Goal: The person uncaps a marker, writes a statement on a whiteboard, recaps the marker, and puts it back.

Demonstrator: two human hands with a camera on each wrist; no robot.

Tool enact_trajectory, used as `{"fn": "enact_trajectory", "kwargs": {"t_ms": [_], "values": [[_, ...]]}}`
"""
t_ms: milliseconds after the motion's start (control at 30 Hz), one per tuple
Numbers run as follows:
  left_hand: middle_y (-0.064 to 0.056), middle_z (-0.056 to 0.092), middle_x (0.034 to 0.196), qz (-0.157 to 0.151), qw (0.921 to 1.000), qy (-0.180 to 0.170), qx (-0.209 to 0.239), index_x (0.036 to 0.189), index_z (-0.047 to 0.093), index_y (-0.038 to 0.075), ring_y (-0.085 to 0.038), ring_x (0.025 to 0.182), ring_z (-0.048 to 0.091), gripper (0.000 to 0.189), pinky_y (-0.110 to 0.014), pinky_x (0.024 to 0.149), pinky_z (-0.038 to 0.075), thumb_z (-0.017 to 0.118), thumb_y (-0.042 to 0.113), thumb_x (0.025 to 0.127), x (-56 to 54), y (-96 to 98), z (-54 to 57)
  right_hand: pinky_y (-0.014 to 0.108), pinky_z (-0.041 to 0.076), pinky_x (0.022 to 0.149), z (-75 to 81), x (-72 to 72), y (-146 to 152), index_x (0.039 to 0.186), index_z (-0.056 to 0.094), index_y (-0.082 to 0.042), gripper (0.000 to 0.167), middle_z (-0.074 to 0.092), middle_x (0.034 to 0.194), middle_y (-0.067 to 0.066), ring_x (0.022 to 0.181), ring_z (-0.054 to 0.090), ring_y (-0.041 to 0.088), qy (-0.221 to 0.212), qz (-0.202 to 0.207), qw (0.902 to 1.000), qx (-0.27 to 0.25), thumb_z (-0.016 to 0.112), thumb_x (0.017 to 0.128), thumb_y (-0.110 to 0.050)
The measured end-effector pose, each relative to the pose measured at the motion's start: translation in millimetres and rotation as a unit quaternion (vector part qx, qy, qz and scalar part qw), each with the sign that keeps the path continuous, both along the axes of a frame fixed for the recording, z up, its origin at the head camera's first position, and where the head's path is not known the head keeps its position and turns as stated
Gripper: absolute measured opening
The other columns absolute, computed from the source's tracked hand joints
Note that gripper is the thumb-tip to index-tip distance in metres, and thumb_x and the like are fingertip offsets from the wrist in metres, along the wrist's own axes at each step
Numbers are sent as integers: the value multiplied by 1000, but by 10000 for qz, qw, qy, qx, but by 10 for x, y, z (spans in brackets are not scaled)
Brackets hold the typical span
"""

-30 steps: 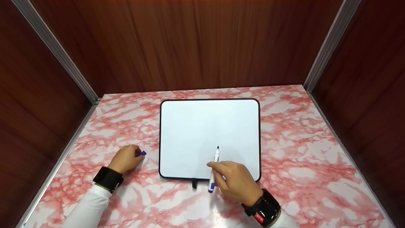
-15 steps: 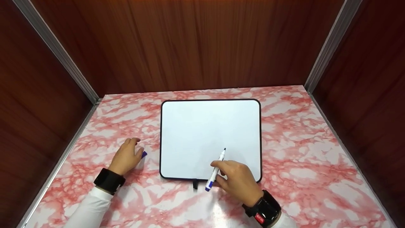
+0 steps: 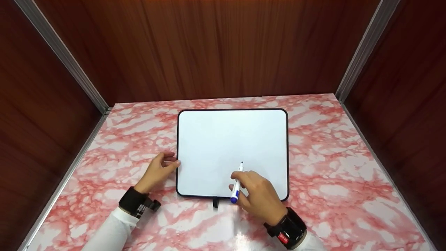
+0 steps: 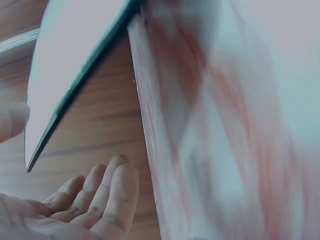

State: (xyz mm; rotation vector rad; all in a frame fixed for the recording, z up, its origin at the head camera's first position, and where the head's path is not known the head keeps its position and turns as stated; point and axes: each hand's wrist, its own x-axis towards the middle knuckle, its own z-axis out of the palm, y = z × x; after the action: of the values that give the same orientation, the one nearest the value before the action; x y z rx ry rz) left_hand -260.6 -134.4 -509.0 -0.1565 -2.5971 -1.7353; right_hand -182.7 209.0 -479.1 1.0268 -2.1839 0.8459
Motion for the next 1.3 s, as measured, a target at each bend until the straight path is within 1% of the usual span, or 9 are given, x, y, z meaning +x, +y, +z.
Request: {"fn": "enact_trajectory", "kwargs": {"t_ms": [133,333,500,633,767,933,1033,1200,1300], "values": [[-17,59,114,-399,9981,-293,353,130,47,-4,-28,101,61,64,-36,80,55,75,32,86,11,96,-31,17,43,60,16,-24,-16,103,66,-11,25,57,87,-8,73,48,5,80,-7,9999,-63,74,80,-6],[-22,58,121,-638,9915,-568,979,134,42,-9,-31,108,59,68,-38,87,53,77,23,84,31,199,-101,15,41,58,24,-49,-43,101,72,-14,17,54,84,-9,70,46,5,260,74,9995,-172,72,84,-10],[-22,61,119,-898,9739,-884,1889,131,47,-11,-31,104,63,60,-40,86,55,76,11,83,37,237,-157,18,46,63,21,-45,-60,119,69,-8,31,62,91,-3,75,55,8,155,232,9988,-396,69,88,-9],[-21,65,112,-997,9632,-946,2311,124,54,-11,-29,99,65,48,-40,84,55,73,5,83,30,248,-199,19,51,75,98,-36,-114,120,65,0,39,68,103,7,84,64,19,-124,396,9967,-698,69,81,3],[-21,66,110,-1118,9578,-887,2494,120,57,-11,-28,97,66,38,-40,84,56,68,0,85,35,248,-230,20,53,76,266,-19,-221,109,67,5,41,68,101,12,82,67,27,-140,655,9925,-1026,71,70,16],[-22,66,110,-1330,9506,-868,2668,122,54,-11,-30,97,66,35,-41,82,56,62,-2,89,40,241,-256,21,53,71,417,-31,-339,100,68,8,41,69,91,13,75,66,25,47,728,9901,-1202,74,62,21],[-23,65,111,-1451,9488,-818,2684,125,52,-11,-31,98,66,36,-41,83,56,60,-3,90,39,243,-270,21,52,66,431,-60,-402,99,67,8,40,68,87,13,71,64,22,75,740,9891,-1273,73,62,22],[-22,64,114,-1579,9541,-603,2472,129,49,-10,-30,97,66,39,-41,82,56,58,-3,91,25,257,-292,17,43,52,412,-124,-522,97,66,8,35,66,79,10,59,56,16,-128,814,9866,-1410,71,66,22],[-22,64,114,-1624,9549,-560,2421,129,49,-9,-29,97,66,39,-41,82,56,57,-3,91,25,266,-295,17,42,50,366,-196,-589,97,65,8,33,66,77,11,55,53,15,-257,872,9851,-1460,70,67,22]]}}
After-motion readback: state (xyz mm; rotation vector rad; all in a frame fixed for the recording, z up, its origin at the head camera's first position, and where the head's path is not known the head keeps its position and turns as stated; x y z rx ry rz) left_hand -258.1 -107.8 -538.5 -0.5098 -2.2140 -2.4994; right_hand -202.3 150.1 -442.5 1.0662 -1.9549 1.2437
